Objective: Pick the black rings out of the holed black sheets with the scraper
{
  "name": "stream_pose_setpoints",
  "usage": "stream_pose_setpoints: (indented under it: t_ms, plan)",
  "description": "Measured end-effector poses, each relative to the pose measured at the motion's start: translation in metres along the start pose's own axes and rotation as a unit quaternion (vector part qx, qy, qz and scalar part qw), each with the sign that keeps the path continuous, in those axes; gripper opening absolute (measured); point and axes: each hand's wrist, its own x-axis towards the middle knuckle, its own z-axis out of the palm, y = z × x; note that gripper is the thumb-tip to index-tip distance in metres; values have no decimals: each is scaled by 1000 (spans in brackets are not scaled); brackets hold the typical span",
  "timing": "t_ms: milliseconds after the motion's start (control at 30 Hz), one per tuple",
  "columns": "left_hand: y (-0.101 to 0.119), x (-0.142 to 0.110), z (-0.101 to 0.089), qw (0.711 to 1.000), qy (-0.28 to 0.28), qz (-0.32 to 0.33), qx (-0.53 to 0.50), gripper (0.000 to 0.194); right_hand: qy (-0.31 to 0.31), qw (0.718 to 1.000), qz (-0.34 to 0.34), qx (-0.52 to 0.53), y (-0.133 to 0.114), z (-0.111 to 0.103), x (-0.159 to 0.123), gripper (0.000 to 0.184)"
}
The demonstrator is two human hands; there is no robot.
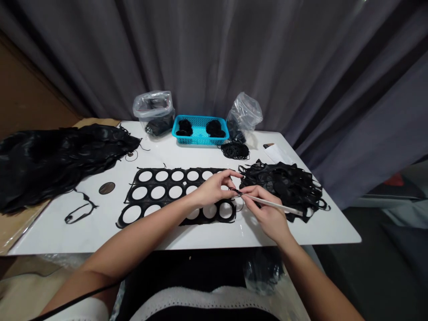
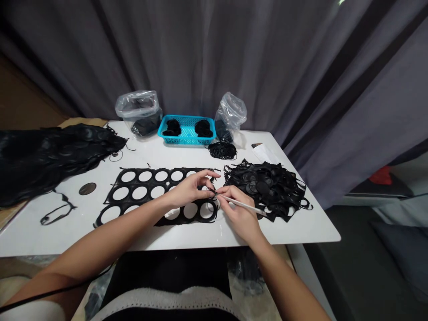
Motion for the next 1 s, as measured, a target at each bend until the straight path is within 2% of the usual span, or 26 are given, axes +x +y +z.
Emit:
stream_pose_setpoints:
  t_ms: [100, 233, 333, 400, 467, 500, 533, 567, 633, 667, 700, 767, 867, 1000]
  plan:
    - [2, -3, -1, 999, 11, 13, 29, 50, -1, 982, 101, 158, 11, -3, 3, 31]
    - [-6, 1, -1, 994, 37, -16, -100, 54, -49, 918, 203, 336, 24, -3, 4, 40]
    - [-17, 5, 3, 985, 60, -47, -157, 56, -126, 890, 218, 380, 30, 0, -1, 41]
    - [-23, 1, 7, 991, 75, -52, -97, 48, -148, 884, 207, 392, 34, 1, -2, 40]
    - [-28, -12, 12, 994, 97, -27, 51, 30, -110, 893, 198, 390, 37, 0, -1, 39]
    - [-30, -22, 15, 983, 104, -3, 152, 20, -76, 902, 194, 379, 38, -1, 1, 38]
    - [-33, -34, 17, 962, 93, 25, 255, 14, -44, 914, 187, 358, 39, -2, 2, 37]
    - [-36, -48, 20, 934, 51, 52, 349, 14, -23, 928, 177, 328, 40, -2, 2, 36]
    - [-42, -74, 25, 870, -5, 101, 482, 15, -31, 955, 151, 253, 41, 2, 0, 32]
    - [-45, -86, 28, 843, -6, 120, 525, 20, -55, 965, 137, 215, 41, 6, -2, 29]
    - [-48, -96, 30, 822, -5, 126, 555, 26, -86, 972, 123, 181, 41, 11, -5, 26]
    - [-52, -108, 33, 799, 2, 128, 587, 35, -144, 977, 98, 125, 40, 21, -12, 21]
    - [-54, -114, 35, 793, 7, 126, 596, 35, -182, 978, 76, 67, 41, 32, -20, 19]
    - [-54, -114, 34, 791, 8, 135, 597, 31, -184, 981, 54, 36, 46, 35, -24, 18]
